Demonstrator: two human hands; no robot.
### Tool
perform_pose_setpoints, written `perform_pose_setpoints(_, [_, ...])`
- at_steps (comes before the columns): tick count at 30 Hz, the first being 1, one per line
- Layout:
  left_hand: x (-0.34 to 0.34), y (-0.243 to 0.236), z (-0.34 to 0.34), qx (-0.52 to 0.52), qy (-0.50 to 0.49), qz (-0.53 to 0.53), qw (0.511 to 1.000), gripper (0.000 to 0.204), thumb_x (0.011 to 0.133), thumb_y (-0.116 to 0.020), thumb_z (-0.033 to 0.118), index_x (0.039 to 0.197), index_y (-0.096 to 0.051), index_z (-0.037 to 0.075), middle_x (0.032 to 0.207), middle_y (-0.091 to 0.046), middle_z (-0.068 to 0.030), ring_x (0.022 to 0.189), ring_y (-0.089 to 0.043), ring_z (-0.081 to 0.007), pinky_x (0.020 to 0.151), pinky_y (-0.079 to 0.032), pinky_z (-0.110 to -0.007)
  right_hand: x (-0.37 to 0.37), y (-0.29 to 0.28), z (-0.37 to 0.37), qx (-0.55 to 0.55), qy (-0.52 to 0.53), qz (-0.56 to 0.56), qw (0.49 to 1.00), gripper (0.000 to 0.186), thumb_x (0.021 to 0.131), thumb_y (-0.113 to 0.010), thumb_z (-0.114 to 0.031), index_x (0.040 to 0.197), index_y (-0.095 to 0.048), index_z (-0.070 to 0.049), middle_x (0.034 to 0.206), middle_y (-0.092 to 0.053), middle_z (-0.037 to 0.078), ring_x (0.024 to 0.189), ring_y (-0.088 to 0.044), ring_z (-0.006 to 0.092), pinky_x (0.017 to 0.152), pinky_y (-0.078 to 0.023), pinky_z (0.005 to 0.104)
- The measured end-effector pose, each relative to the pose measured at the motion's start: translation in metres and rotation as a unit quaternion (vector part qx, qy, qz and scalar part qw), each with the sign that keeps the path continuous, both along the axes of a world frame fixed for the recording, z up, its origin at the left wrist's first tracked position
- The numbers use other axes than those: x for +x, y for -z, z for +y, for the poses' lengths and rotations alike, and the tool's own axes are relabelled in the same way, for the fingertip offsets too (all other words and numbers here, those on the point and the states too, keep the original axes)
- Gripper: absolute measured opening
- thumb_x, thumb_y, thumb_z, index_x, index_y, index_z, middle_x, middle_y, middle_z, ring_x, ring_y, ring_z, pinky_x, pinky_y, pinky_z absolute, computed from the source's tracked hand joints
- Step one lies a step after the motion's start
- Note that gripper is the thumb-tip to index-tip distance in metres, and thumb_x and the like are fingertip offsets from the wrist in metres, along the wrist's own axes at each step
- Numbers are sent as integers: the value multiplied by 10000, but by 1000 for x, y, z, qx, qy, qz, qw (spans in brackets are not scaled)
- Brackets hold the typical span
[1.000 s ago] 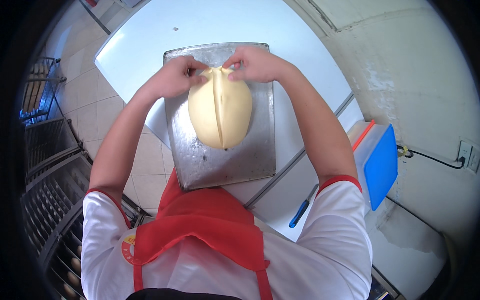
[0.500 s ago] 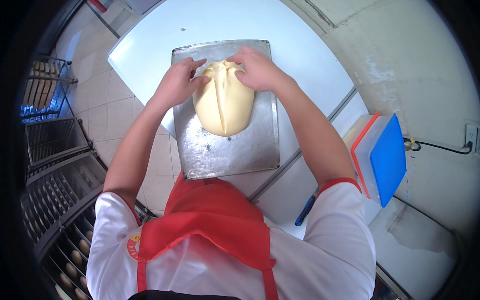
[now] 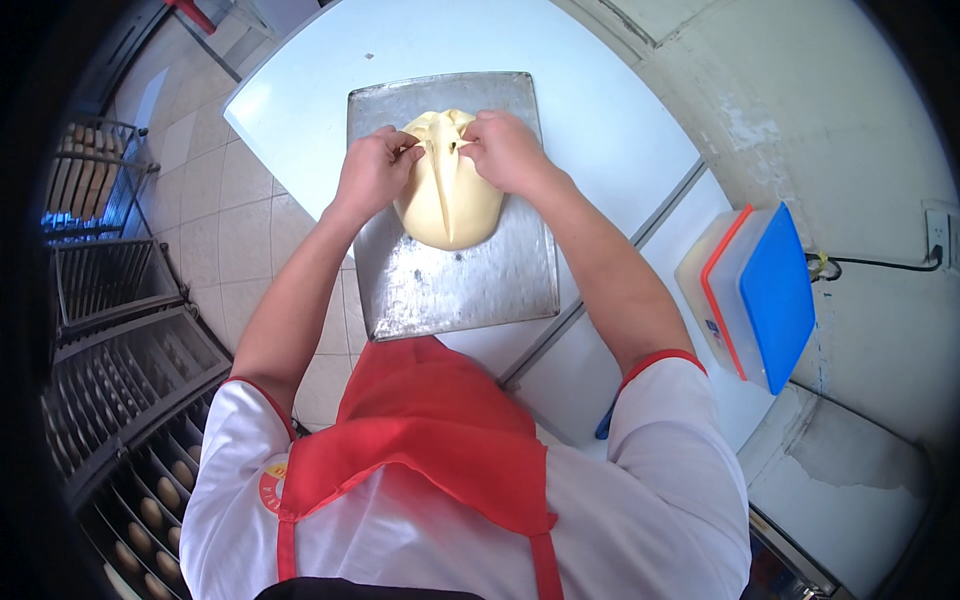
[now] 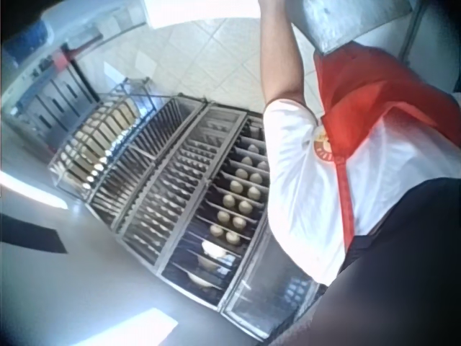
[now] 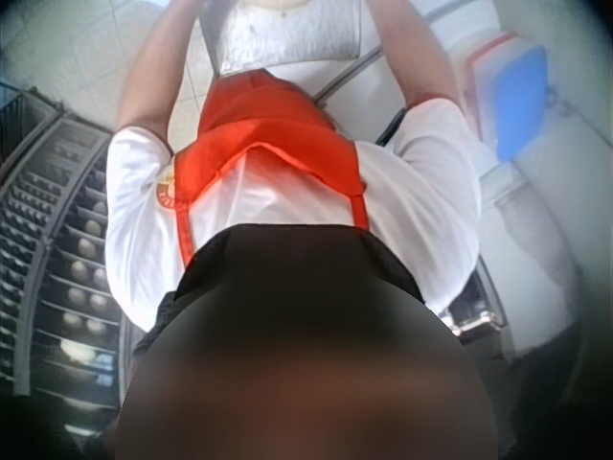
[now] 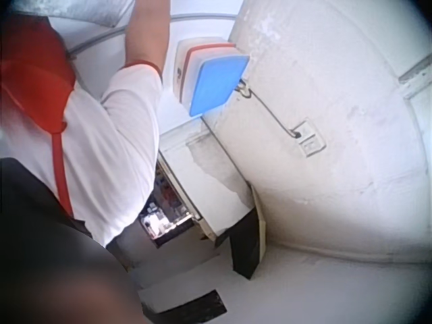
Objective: The person scores round dough balls on metal trays using a small blade and their fingers, then slides the trays into a rack in a bakery.
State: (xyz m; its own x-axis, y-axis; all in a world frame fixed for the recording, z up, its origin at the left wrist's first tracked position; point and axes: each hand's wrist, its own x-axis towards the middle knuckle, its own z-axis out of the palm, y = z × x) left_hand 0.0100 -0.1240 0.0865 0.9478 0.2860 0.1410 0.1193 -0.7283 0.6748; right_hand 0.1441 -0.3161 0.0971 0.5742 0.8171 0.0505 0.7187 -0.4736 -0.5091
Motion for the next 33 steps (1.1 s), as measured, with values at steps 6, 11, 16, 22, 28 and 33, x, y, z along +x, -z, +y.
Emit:
perform_pose_setpoints(6, [-45,-26,-12,-13,-9,15,1000,349,871,-784,207,1180,-771,46,832,-653,-131,724,-657,-268,692,-522,-392,-41,-34,-29,-4,-14,24,1000,455,863,-772,-196,1267,-697,0,1114,-640,159,1038,-639,342,916,-516,434])
perform_pose_setpoints(11, [-41,-3,-26,51,29,-18,998,319,860,-786,214,1122,-781,31,842,-666,-137,729,-665,-294,700,-536,-404,-47,-6,-26,46,-18,-69,996,295,869,-768,-178,1108,-738,-7,1007,-646,143,951,-644,342,850,-521,436])
perform_pose_setpoints(16, [-37,16,-33,118,-13,-101,988,249,870,-773,197,1052,-787,27,844,-680,-137,720,-667,-305,702,-534,-403,-52,4,-18,69,24,-51,996,167,875,-748,-133,975,-745,2,935,-648,155,909,-647,365,816,-522,453])
perform_pose_setpoints(22, [-60,-1,-46,-24,-78,-90,993,266,885,-773,186,1121,-789,64,785,-637,-109,657,-612,-247,659,-510,-370,-73,-6,-40,114,62,-4,992,202,866,-744,-100,1046,-762,-10,957,-653,156,944,-648,365,843,-525,463])
perform_pose_setpoints(28, [-90,2,-57,1,-17,-44,999,298,865,-765,202,1125,-781,57,828,-674,-113,720,-664,-292,727,-521,-409,-99,-4,-55,106,27,-72,991,245,854,-771,-141,1065,-755,-18,970,-646,139,930,-649,356,835,-525,457])
perform_pose_setpoints(33, [-73,38,-66,104,-50,-120,986,184,857,-761,203,976,-781,64,829,-676,-93,764,-651,-313,760,-466,-427,-91,23,-42,105,38,-101,989,183,859,-768,-151,977,-744,-13,920,-638,148,880,-644,366,800,-520,463])
